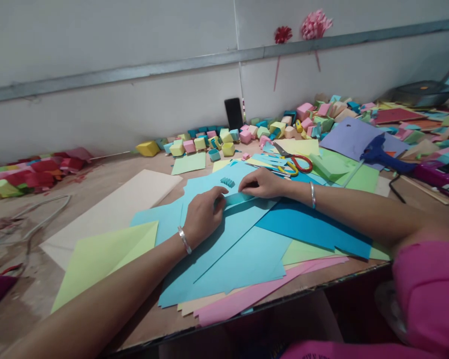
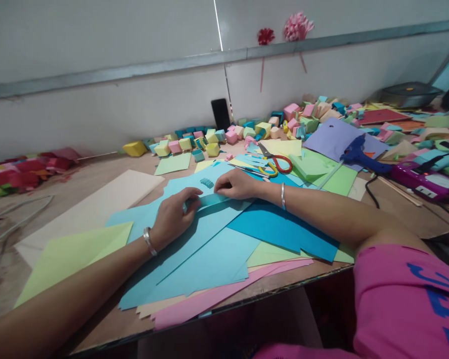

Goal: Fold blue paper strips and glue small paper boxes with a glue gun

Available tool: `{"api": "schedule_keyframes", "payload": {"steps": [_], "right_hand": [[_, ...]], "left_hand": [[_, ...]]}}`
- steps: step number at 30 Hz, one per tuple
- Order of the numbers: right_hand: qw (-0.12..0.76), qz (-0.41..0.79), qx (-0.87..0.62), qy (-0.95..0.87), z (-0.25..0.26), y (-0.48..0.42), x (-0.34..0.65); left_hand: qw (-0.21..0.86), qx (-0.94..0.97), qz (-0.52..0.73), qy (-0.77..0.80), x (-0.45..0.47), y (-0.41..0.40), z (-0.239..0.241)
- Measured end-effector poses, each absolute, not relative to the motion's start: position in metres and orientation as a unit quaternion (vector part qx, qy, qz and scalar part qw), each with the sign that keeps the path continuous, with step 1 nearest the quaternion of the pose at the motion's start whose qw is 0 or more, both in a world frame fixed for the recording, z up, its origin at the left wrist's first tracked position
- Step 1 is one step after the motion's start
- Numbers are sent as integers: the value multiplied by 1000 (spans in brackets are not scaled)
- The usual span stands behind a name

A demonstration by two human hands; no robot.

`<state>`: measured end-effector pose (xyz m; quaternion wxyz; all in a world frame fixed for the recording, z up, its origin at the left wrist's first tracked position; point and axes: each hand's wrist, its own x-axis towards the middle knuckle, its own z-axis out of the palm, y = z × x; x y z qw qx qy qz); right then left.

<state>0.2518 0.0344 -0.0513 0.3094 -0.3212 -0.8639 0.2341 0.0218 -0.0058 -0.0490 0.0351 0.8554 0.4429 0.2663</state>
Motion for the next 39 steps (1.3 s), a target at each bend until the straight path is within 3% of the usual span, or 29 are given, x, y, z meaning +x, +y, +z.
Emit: {"api": "schedule_keyframes", "payload": {"steps": [8,12,17,23,39], "right_hand": [[191,310,-354,-861,-36,38,258],[185,356,-351,-846,-36,40,262],[215,268,-308,-887,-42,37,259],[270,169,-257,-912,-53,38,254],[190,56,-166,-966,-50,44,263]], "left_hand": [[168,805,299,483,21,3,-48],[229,800,288,474,19,6,-47],[246,798,284,471,19,7,-48],[196,805,307,469,21,4,-49],[-51,904,188,380,20,-4,-47]]}}
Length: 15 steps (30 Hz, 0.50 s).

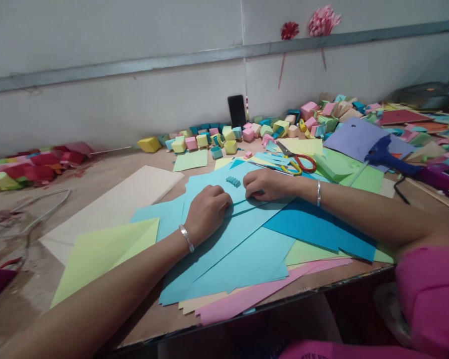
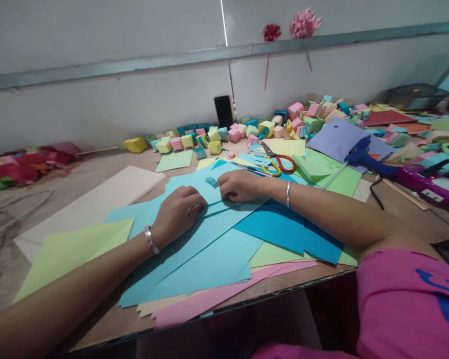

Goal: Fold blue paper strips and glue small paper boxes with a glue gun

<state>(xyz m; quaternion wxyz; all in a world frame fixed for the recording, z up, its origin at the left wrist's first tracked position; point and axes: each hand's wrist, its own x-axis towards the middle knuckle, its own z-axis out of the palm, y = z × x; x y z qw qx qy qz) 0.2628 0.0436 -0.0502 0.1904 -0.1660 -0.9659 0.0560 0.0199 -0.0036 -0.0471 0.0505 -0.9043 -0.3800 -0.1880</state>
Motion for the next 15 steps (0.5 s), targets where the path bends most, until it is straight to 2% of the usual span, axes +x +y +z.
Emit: {"api": "schedule_keyframes", "payload": {"steps": [15], "right_hand": [[155,32,-143,-977,-43,43,264]], "left_hand": [[101,-906,-161,-378,19,-9,-47]]}}
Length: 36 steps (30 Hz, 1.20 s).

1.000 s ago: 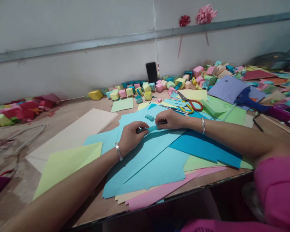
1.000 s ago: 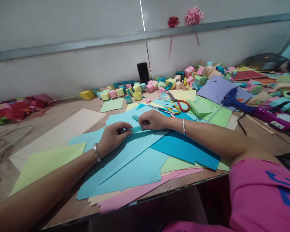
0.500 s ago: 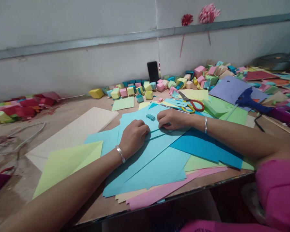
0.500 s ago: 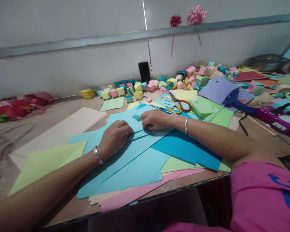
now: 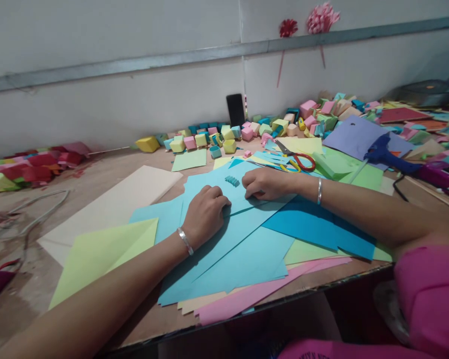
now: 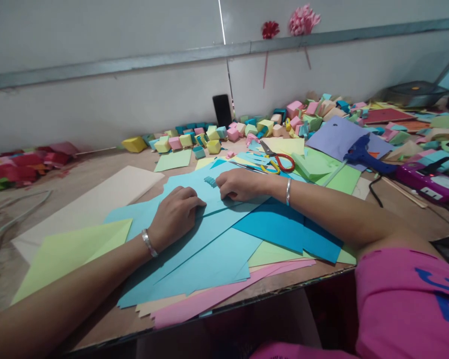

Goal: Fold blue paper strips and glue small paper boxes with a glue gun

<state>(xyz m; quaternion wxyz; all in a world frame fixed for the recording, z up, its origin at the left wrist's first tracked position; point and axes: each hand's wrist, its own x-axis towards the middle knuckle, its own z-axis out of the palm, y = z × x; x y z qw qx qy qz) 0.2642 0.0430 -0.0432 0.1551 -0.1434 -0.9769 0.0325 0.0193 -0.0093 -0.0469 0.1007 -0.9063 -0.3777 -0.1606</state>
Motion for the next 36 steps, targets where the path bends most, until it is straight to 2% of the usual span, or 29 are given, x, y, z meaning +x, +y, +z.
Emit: {"api": "schedule_keyframes", "payload": {"steps": [9,15,22,29,36], "right_hand": [[95,12,-161,-982,-38,42,266],[150,40,-208,-966,-44,36,263],[192,73,-244,-948,-53,42,262],[194,46,-218,-955,-51,42,260],[157,1,-153,-976,-47,47,265]], "left_hand": [[83,-918,-145,-360,22,-7,-46],[-5,-899,-206,-387,19,5,-52],[-46,-883,-236,-403,17,9,-51],[-20,-874,-228,-430,17,9,-50],[34,-889,-203,-409,18,3,-49]]}}
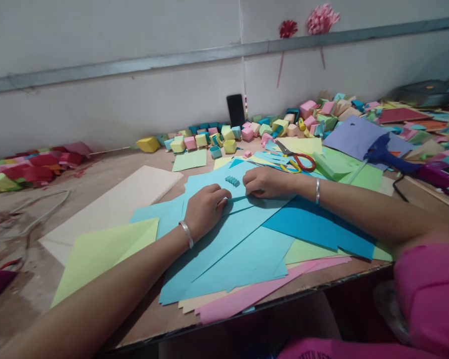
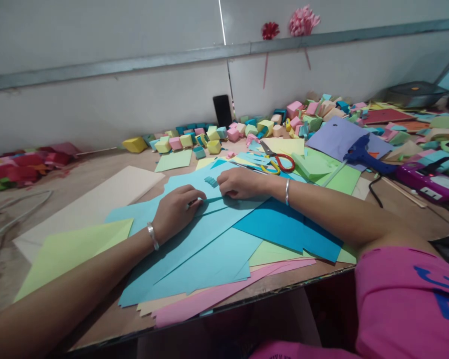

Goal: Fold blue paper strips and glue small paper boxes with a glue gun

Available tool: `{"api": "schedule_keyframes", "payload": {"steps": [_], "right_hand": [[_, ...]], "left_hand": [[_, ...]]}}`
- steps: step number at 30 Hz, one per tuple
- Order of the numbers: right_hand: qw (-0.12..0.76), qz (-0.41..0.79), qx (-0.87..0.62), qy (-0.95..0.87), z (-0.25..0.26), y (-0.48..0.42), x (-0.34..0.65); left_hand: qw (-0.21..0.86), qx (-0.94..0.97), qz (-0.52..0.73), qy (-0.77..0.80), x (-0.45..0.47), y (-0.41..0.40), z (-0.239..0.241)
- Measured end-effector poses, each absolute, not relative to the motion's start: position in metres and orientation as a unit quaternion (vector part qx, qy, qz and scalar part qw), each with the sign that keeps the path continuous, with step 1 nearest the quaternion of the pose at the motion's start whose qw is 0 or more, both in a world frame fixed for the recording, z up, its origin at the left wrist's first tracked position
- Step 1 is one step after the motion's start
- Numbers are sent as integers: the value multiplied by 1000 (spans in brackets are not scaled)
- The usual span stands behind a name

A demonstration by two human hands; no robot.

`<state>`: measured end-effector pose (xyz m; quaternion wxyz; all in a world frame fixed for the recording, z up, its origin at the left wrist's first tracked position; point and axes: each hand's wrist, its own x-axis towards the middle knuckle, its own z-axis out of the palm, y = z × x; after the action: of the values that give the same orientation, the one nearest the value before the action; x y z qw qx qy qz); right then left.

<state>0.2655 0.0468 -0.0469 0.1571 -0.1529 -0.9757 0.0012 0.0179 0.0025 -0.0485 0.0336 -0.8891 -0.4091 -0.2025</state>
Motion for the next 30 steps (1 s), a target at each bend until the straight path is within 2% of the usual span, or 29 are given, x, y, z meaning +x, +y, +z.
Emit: {"api": "schedule_keyframes", "payload": {"steps": [14,22,30], "right_hand": [[60,-105,-154,-981,-37,41,262],[8,-88,-208,-974,-29,36,259],[-69,-105,-280,-952,-18,19,251]], "left_hand": [[71,-913,-134,-378,18,-2,-44],[85,-915,-112,-378,19,-2,-46],[166,-928,-64,-328,25,-14,-36]]}}
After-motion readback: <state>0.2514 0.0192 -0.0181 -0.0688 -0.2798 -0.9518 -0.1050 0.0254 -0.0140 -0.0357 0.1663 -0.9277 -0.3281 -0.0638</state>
